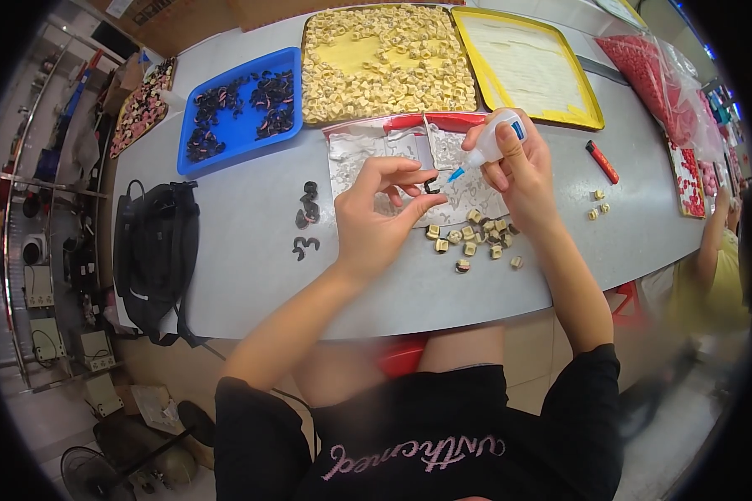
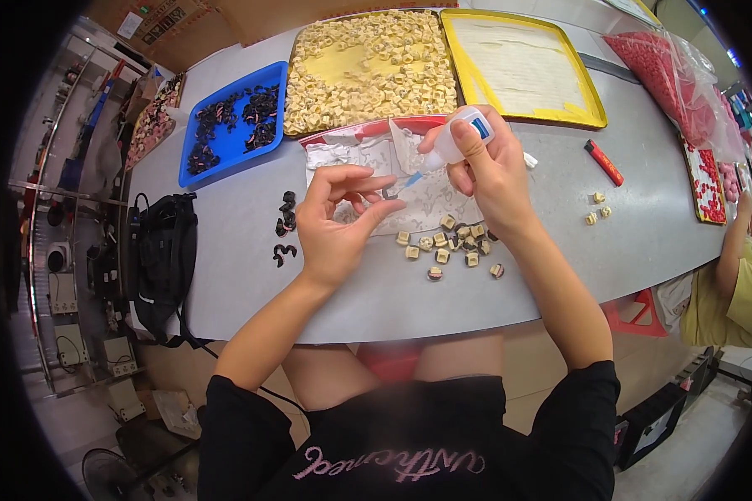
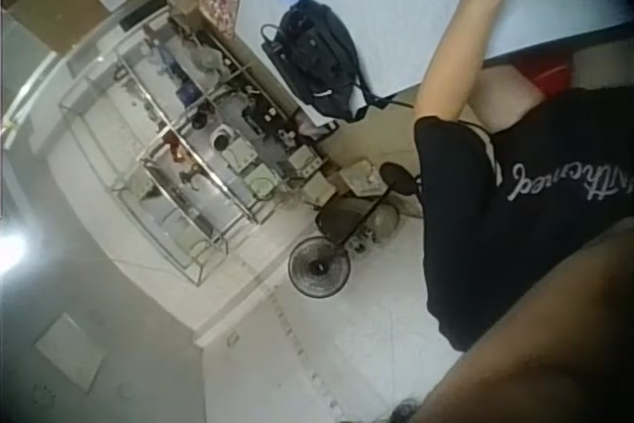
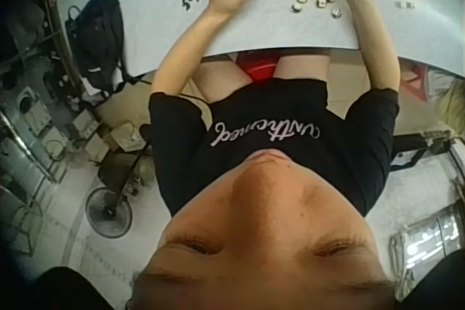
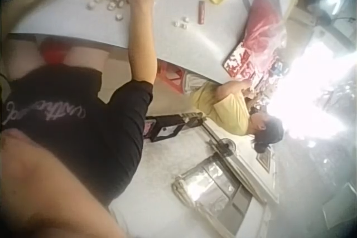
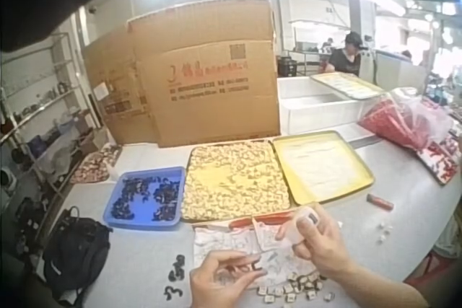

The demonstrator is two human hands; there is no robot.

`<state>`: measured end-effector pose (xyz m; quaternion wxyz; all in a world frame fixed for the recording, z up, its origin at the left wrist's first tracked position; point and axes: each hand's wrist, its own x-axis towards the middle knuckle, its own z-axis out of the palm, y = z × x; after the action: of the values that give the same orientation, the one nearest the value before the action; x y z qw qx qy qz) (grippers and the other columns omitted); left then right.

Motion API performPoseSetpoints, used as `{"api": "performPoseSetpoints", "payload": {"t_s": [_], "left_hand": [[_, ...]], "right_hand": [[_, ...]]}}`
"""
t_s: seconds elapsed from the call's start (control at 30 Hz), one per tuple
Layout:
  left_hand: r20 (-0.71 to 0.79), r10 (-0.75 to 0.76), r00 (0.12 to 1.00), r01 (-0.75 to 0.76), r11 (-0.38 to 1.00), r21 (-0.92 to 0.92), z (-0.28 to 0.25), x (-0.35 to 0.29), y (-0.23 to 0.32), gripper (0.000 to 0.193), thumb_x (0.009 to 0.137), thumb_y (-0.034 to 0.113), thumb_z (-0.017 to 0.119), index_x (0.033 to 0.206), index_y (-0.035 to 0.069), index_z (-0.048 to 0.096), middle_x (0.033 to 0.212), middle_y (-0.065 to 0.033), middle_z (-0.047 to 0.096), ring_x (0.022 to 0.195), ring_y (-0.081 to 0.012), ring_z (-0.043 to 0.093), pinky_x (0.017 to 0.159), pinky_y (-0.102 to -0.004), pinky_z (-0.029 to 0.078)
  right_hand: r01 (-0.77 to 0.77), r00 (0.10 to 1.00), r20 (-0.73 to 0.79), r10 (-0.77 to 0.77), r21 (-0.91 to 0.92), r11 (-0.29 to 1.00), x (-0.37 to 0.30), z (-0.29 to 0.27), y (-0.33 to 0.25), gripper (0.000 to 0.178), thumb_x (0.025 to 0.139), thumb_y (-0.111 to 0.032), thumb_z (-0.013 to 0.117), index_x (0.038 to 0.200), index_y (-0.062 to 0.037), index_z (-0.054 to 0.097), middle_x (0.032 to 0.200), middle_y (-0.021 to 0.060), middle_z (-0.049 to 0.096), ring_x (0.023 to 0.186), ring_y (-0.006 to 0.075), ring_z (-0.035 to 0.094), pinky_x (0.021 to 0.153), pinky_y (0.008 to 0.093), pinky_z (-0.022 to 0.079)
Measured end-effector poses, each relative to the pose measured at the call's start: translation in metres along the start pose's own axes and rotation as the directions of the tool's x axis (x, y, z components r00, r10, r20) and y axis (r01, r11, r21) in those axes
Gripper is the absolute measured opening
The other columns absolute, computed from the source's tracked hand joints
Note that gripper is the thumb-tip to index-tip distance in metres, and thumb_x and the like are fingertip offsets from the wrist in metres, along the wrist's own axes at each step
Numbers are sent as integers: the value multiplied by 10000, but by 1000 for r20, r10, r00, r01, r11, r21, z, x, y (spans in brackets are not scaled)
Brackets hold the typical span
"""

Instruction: Applying glue to small black components and attaching them to gold-colored toy figurines.

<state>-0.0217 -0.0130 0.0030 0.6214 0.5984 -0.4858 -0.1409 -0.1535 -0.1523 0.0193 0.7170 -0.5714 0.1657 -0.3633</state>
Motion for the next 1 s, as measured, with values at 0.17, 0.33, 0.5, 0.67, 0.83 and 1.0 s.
{"api": "performPoseSetpoints", "payload": {"t_s": [0.17, 0.33, 0.5, 0.67, 0.83, 1.0], "left_hand": [[11, -3, 1000, 3, 1000, 4, 0, 0, 0, 377, 701, 90, 786, 969, 39, 526, 891, -80, 696, 778, -126, 659, 602, -214, 443], [26, -17, 1000, 17, 1000, 9, 0, -1, 1, 369, 708, 84, 779, 971, 39, 524, 891, -78, 696, 804, -121, 663, 603, -213, 439], [44, -25, 999, 25, 1000, 2, 1, -1, 4, 391, 711, 68, 774, 994, 35, 506, 887, -83, 697, 787, -111, 659, 593, -203, 443], [48, -2, 999, 2, 1000, 8, 0, 0, 3, 410, 712, 60, 772, 1009, 30, 491, 885, -90, 696, 765, -107, 655, 584, -196, 448], [54, -8, 998, 7, 1000, 6, 0, 0, 3, 407, 714, 63, 772, 1006, 30, 490, 880, -95, 695, 736, -97, 644, 575, -197, 446], [51, -6, 999, 6, 1000, 7, 1, 0, 3, 411, 713, 67, 773, 1010, 29, 492, 877, -93, 696, 719, -92, 638, 568, -196, 444]], "right_hand": [[-5, 1000, 7, 5, -8, 1000, 0, 2, 0, 268, 956, -299, 487, 971, -32, 462, 870, 128, 636, 459, 28, 353, 415, 153, 298], [8, 1000, -7, -8, 4, 1000, 0, 2, 0, 267, 957, -296, 484, 971, -31, 460, 875, 132, 636, 463, 28, 360, 416, 155, 301], [15, 1000, -12, -15, -14, 1000, 0, 4, 0, 265, 956, -294, 488, 967, -30, 459, 880, 134, 639, 466, 28, 366, 420, 155, 306], [29, 1000, -6, -29, -29, 999, 0, 3, 1, 267, 955, -294, 491, 965, -29, 460, 883, 135, 642, 470, 28, 376, 423, 154, 311], [39, 999, -8, -39, -46, 998, 0, 2, 1, 279, 954, -302, 493, 962, -25, 460, 879, 133, 644, 471, 28, 385, 425, 156, 318], [45, 999, -8, -45, -51, 998, 0, 2, 0, 280, 955, -303, 492, 957, -24, 460, 878, 130, 643, 474, 26, 390, 426, 156, 323]]}}
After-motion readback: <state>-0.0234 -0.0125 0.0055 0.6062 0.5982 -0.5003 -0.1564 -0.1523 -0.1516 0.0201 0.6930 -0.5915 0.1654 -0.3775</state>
